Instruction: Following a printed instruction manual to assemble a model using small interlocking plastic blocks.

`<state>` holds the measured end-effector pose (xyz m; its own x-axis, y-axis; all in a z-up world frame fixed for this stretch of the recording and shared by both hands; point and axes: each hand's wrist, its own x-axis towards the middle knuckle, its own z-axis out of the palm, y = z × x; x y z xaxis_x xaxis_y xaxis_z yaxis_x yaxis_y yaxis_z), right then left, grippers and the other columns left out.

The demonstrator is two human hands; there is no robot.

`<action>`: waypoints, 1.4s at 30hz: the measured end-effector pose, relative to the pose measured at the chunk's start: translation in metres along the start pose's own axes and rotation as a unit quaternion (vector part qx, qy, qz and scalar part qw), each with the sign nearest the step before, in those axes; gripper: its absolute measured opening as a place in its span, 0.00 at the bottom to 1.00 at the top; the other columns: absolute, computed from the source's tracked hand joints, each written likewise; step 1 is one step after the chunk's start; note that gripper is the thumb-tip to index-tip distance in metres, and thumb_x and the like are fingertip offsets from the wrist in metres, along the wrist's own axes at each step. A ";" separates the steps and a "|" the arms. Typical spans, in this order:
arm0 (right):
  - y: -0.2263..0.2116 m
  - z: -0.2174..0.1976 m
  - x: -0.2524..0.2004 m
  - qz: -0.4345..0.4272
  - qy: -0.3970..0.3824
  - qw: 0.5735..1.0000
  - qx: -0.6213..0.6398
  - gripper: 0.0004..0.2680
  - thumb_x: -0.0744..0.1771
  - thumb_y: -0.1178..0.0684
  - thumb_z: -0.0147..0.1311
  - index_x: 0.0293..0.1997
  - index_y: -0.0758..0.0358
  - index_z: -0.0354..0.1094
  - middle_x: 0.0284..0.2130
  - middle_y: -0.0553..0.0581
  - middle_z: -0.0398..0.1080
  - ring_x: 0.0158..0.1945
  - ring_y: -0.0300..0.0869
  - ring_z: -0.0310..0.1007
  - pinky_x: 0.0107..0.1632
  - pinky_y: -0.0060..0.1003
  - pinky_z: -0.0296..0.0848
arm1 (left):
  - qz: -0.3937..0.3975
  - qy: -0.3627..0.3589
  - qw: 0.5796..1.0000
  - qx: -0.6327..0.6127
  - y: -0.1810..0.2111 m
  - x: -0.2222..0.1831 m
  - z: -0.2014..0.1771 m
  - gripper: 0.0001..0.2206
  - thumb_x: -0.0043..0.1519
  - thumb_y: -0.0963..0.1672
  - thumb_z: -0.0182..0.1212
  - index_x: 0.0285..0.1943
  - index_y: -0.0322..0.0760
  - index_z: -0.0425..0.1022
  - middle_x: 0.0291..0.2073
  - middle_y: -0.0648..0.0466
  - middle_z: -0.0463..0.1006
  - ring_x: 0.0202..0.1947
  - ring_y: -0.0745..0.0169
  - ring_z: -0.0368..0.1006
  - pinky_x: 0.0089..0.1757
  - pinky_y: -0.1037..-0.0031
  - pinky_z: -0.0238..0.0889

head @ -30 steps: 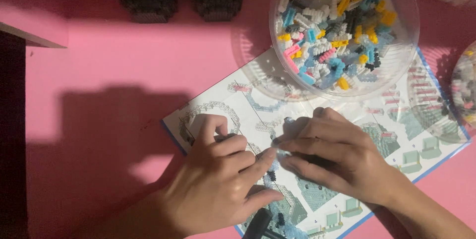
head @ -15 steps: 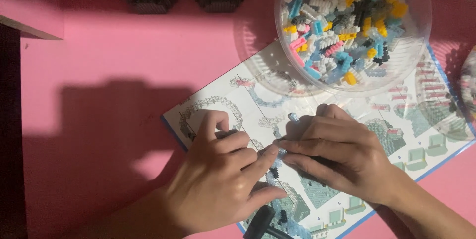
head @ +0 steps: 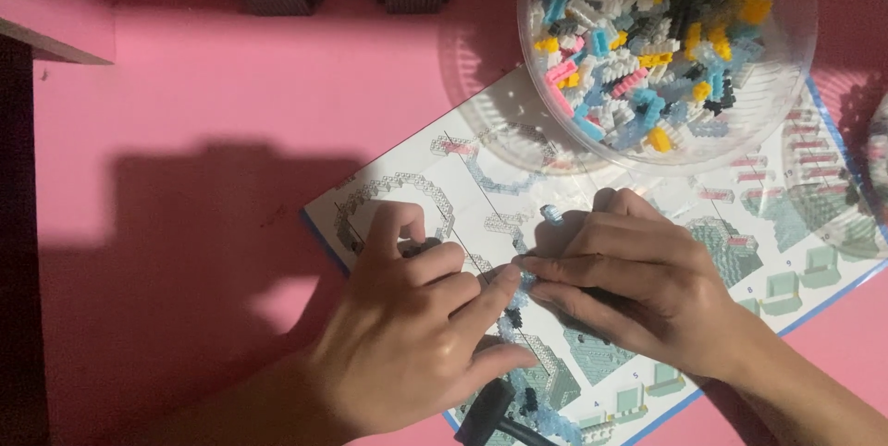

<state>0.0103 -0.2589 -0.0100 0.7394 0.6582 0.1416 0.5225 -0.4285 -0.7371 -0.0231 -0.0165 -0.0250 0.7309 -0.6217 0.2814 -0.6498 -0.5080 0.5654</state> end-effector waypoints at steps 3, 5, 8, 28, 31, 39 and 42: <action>-0.002 -0.001 0.002 0.004 -0.002 1.000 -0.003 0.07 0.61 0.56 0.69 0.39 0.63 0.82 0.31 0.48 0.81 0.34 0.36 0.77 0.49 0.37 0.70 | -0.001 -0.015 1.000 0.016 0.000 -0.001 0.000 0.30 0.61 0.57 0.74 0.56 0.26 0.84 0.22 0.49 0.83 0.28 0.59 0.66 0.51 0.50 0.48; -0.004 -0.001 0.004 0.010 -0.008 1.000 -0.010 0.06 0.61 0.56 0.69 0.37 0.63 0.82 0.30 0.48 0.81 0.36 0.36 0.79 0.50 0.38 0.69 | 0.000 -0.013 1.000 0.010 0.000 -0.001 0.000 0.28 0.62 0.56 0.73 0.55 0.26 0.84 0.22 0.49 0.83 0.27 0.60 0.68 0.52 0.50 0.48; -0.003 -0.001 0.001 0.026 -0.011 1.000 -0.010 0.06 0.60 0.55 0.69 0.36 0.62 0.82 0.34 0.49 0.83 0.36 0.37 0.79 0.51 0.40 0.71 | 0.006 -0.023 0.999 -0.024 -0.003 -0.001 0.003 0.26 0.62 0.55 0.74 0.52 0.25 0.86 0.22 0.48 0.83 0.27 0.59 0.68 0.50 0.47 0.47; -0.039 -0.027 0.039 0.000 -0.227 0.952 -0.205 0.08 0.65 0.46 0.61 0.32 0.58 0.75 0.30 0.51 0.77 0.30 0.49 0.72 0.43 0.47 0.72 | 0.005 -0.016 1.000 -0.018 -0.002 -0.004 0.002 0.16 0.62 0.52 0.74 0.33 0.37 0.87 0.22 0.55 0.84 0.26 0.61 0.73 0.58 0.44 0.47; -0.041 -0.028 0.043 0.016 -0.263 0.940 -0.217 0.09 0.66 0.45 0.61 0.28 0.56 0.74 0.26 0.51 0.76 0.27 0.50 0.72 0.37 0.47 0.71 | 0.014 -0.019 0.999 -0.025 -0.003 -0.001 -0.002 0.15 0.62 0.51 0.74 0.33 0.36 0.87 0.22 0.53 0.85 0.23 0.59 0.73 0.57 0.45 0.48; -0.030 -0.029 0.036 0.025 -0.200 0.969 -0.144 0.07 0.62 0.48 0.68 0.37 0.57 0.79 0.28 0.50 0.79 0.27 0.48 0.76 0.34 0.46 0.76 | 0.018 0.019 0.999 -0.026 -0.003 -0.003 0.001 0.19 0.61 0.51 0.75 0.40 0.29 0.87 0.21 0.48 0.82 0.27 0.59 0.70 0.54 0.49 0.48; -0.027 -0.025 0.027 0.061 -0.164 0.978 -0.113 0.07 0.61 0.50 0.67 0.39 0.55 0.79 0.36 0.49 0.80 0.33 0.46 0.78 0.36 0.45 0.75 | 0.019 0.012 1.000 -0.020 -0.003 -0.003 0.000 0.22 0.62 0.53 0.73 0.48 0.26 0.86 0.20 0.48 0.82 0.28 0.59 0.73 0.57 0.47 0.48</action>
<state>0.0268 -0.2450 0.0305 0.6463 0.7402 -0.1853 0.5463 -0.6184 -0.5649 -0.0237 -0.0130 -0.0279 0.7106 -0.6258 0.3216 -0.6690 -0.4594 0.5843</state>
